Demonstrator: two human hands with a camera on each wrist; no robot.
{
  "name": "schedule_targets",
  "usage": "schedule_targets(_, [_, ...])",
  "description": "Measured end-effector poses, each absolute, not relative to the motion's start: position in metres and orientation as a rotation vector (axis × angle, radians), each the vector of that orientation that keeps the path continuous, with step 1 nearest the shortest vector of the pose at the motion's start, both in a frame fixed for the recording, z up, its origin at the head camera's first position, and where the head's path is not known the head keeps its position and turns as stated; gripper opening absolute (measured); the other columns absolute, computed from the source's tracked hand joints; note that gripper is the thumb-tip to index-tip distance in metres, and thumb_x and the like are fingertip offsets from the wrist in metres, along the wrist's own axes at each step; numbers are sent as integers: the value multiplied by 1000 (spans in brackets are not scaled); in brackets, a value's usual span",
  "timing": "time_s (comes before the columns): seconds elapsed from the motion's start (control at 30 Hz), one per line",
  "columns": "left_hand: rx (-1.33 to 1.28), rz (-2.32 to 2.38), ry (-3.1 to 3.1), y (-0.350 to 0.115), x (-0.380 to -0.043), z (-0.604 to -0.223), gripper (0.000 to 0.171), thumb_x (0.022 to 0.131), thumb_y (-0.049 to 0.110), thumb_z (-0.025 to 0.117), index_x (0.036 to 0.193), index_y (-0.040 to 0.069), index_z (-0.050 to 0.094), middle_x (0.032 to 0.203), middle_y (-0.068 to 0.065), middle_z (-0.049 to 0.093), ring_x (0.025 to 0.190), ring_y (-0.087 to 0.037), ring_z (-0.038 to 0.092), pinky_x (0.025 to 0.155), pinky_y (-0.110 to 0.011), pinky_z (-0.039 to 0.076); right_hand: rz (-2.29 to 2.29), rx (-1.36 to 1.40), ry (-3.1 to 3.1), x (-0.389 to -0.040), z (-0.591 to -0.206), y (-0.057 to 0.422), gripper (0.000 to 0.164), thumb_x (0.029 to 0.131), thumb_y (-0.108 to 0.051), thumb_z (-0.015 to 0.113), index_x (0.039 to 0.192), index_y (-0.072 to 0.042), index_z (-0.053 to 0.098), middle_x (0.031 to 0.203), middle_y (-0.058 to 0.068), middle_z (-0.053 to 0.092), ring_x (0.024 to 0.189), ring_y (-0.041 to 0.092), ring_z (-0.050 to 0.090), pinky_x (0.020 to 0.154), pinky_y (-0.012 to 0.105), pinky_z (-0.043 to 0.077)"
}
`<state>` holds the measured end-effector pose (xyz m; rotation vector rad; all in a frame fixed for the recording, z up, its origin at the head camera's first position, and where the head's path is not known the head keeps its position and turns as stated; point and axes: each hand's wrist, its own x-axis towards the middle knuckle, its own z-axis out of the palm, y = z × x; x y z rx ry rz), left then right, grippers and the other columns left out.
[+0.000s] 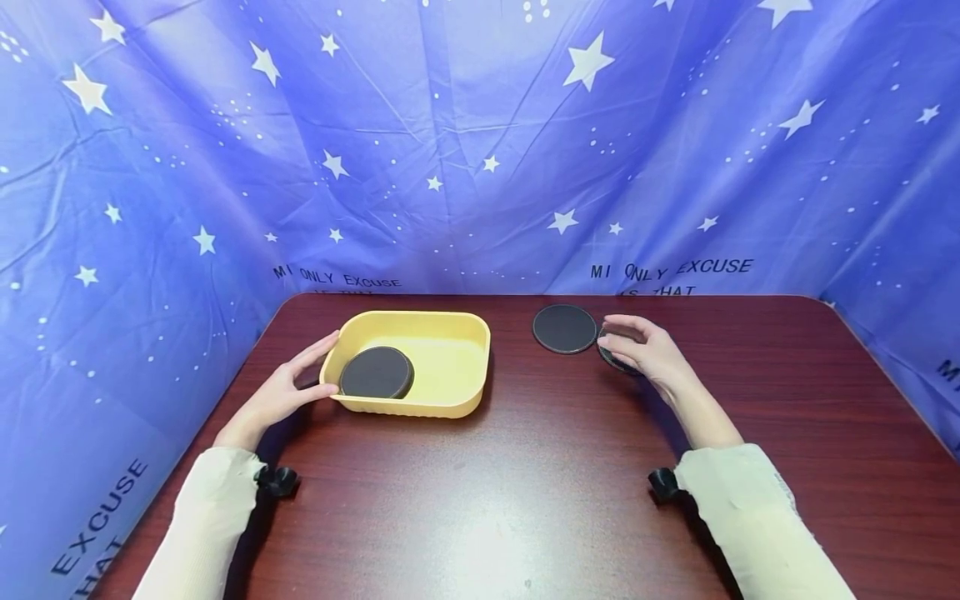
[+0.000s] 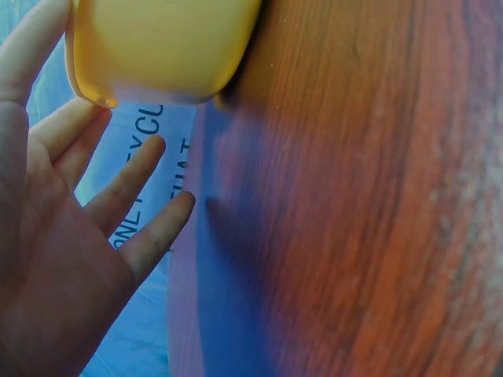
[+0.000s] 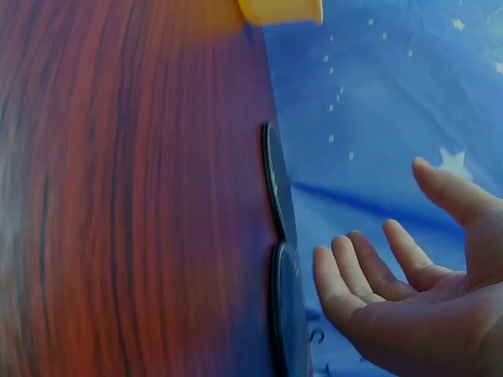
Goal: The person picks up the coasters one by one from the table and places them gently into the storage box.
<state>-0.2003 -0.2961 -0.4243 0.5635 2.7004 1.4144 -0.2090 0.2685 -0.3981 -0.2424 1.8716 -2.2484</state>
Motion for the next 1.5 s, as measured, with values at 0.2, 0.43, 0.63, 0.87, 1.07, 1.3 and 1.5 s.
schedule_targets(0.2, [546, 1399, 2702, -296, -201, -423, 80, 88, 19, 76, 156, 23, 35, 166, 1, 28, 151, -30, 27, 117, -57, 33, -2020, -103, 2211, -213, -403, 288, 37, 95, -13, 67, 127, -29, 55, 117, -30, 58, 120, -9, 53, 84, 5, 48])
schedule_targets(0.43, [534, 1399, 2700, -295, -199, -423, 80, 88, 19, 76, 156, 23, 35, 165, 0, 28, 150, -31, 29, 117, -58, 32, -1797, -8, 2418, -220, -412, 310, 59, 97, -26, 66, 150, -22, 40, 145, -18, 44, 154, 33, 17, 88, 1, 41])
schedule_targets(0.63, [531, 1405, 2693, -294, -199, -423, 79, 88, 20, 77, 156, 23, 35, 165, 1, 28, 151, -30, 28, 118, -58, 32, -1838, 105, 2439, -220, -417, 323, 39, 95, -25, 69, 128, -36, 51, 122, -29, 51, 150, 21, 30, 83, 0, 43])
schedule_targets(0.87, [537, 1415, 2691, -294, -199, -422, 79, 89, 18, 76, 156, 22, 35, 165, 1, 28, 151, -31, 29, 117, -58, 32, -1585, 160, 2551, -221, -415, 328, 68, 95, -34, 68, 151, -10, 38, 158, 15, 37, 145, 30, 35, 80, 2, 42])
schedule_targets(1.07, [538, 1413, 2697, -295, -199, -422, 79, 88, 18, 76, 156, 21, 35, 165, 1, 28, 151, -31, 28, 117, -58, 32, -1463, 21, 2529, -224, -414, 330, 82, 95, -21, 66, 154, 9, 20, 159, 35, 21, 144, 51, 22, 81, 1, 36])
schedule_targets(1.3, [540, 1417, 2698, -295, -200, -422, 79, 88, 17, 76, 156, 20, 36, 165, 0, 28, 150, -32, 30, 117, -59, 32, -1238, -87, 2592, -230, -413, 331, 91, 87, -14, 73, 153, 12, 16, 153, 43, 20, 140, 57, 23, 113, 58, 33])
schedule_targets(1.5, [550, 1415, 2695, -294, -200, -423, 79, 88, 17, 76, 156, 21, 35, 165, 0, 28, 149, -32, 32, 116, -58, 33, -1041, -123, 2721, -235, -414, 328, 96, 80, -17, 80, 149, 16, 22, 149, 45, 21, 133, 60, 31, 109, 68, 30])
